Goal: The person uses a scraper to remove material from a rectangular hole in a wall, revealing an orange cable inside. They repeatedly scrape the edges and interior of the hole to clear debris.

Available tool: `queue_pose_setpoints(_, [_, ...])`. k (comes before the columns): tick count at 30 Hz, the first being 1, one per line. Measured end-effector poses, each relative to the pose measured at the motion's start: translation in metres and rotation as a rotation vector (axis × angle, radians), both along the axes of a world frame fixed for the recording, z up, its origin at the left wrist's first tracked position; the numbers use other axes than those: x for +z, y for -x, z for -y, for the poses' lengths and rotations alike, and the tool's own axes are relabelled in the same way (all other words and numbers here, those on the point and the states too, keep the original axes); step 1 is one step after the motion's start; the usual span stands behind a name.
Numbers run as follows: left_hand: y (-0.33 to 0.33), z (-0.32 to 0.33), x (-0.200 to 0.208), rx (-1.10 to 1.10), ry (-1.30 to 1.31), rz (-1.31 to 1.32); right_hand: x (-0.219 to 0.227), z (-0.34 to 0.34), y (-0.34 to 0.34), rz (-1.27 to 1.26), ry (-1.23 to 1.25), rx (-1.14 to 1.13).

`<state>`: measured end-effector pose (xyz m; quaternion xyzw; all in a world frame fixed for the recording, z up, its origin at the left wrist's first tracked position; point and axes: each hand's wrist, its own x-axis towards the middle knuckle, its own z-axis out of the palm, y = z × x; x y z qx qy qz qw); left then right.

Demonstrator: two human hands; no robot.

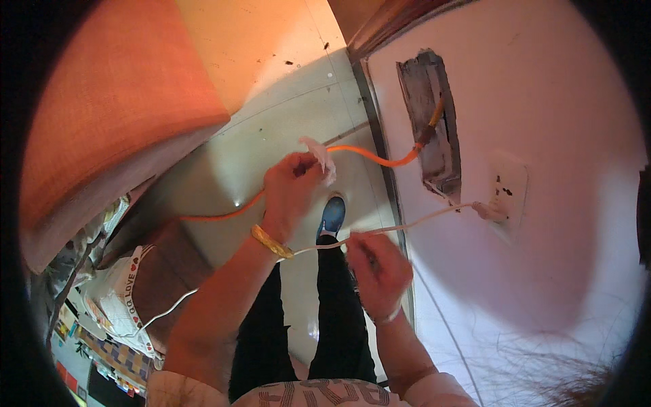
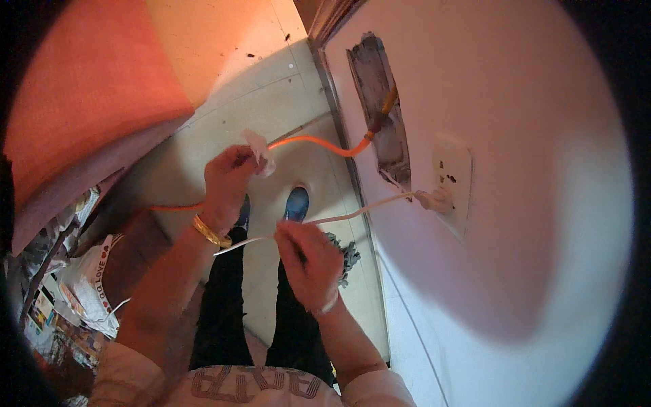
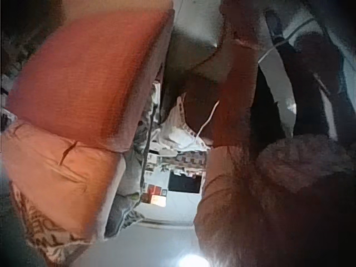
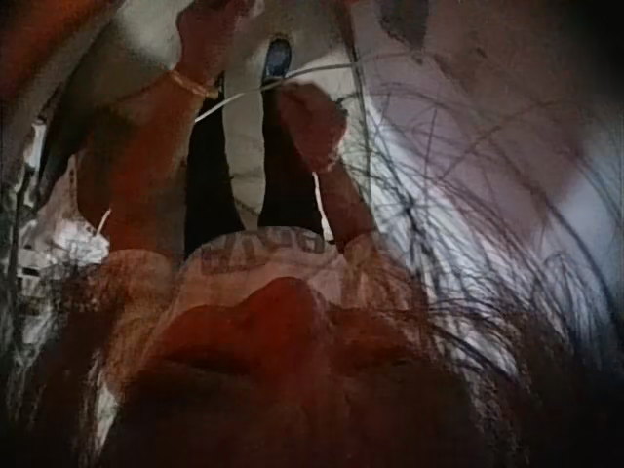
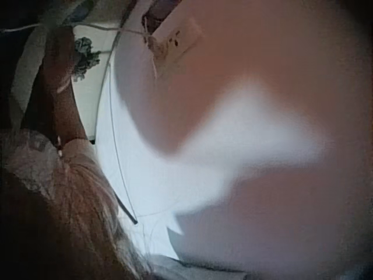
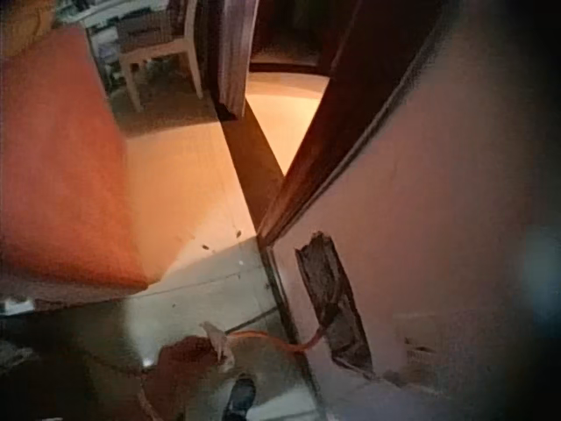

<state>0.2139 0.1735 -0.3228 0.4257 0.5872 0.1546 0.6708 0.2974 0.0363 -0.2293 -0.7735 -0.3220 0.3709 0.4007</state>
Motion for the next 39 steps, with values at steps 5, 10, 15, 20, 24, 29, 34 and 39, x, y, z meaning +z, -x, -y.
queue_pose_setpoints(5, [0.018, 0.012, 0.017, 0.205, 0.176, 0.120, -0.037, -0.079, 0.000, 0.108, -0.093, 0.162])
queue_pose_setpoints(10, [0.034, 0.011, 0.015, 0.369, 0.236, 0.160, -0.050, -0.084, 0.014, 0.261, -0.169, 0.386])
queue_pose_setpoints(15, [0.034, 0.020, 0.002, 0.370, 0.198, 0.279, -0.069, -0.079, 0.016, 0.363, -0.035, 0.375])
queue_pose_setpoints(20, [0.024, 0.021, -0.007, 0.288, 0.167, 0.198, -0.078, -0.086, 0.013, 0.314, 0.054, 0.392])
queue_pose_setpoints(24, [0.020, 0.026, -0.005, 0.185, -0.212, 0.117, -0.119, -0.083, -0.008, 0.339, 0.079, 0.161])
queue_pose_setpoints(29, [0.084, 0.079, 0.086, -0.181, -0.364, 0.082, -0.157, -0.116, -0.090, 0.339, 0.143, -0.343])
queue_pose_setpoints(34, [0.175, 0.170, 0.088, -0.242, -0.082, 0.083, -0.221, -0.147, -0.197, 0.898, 0.501, -0.294])
queue_pose_setpoints(39, [0.231, 0.216, 0.049, -0.244, 0.152, -0.350, -0.194, -0.181, -0.185, 0.867, 0.805, -0.247])
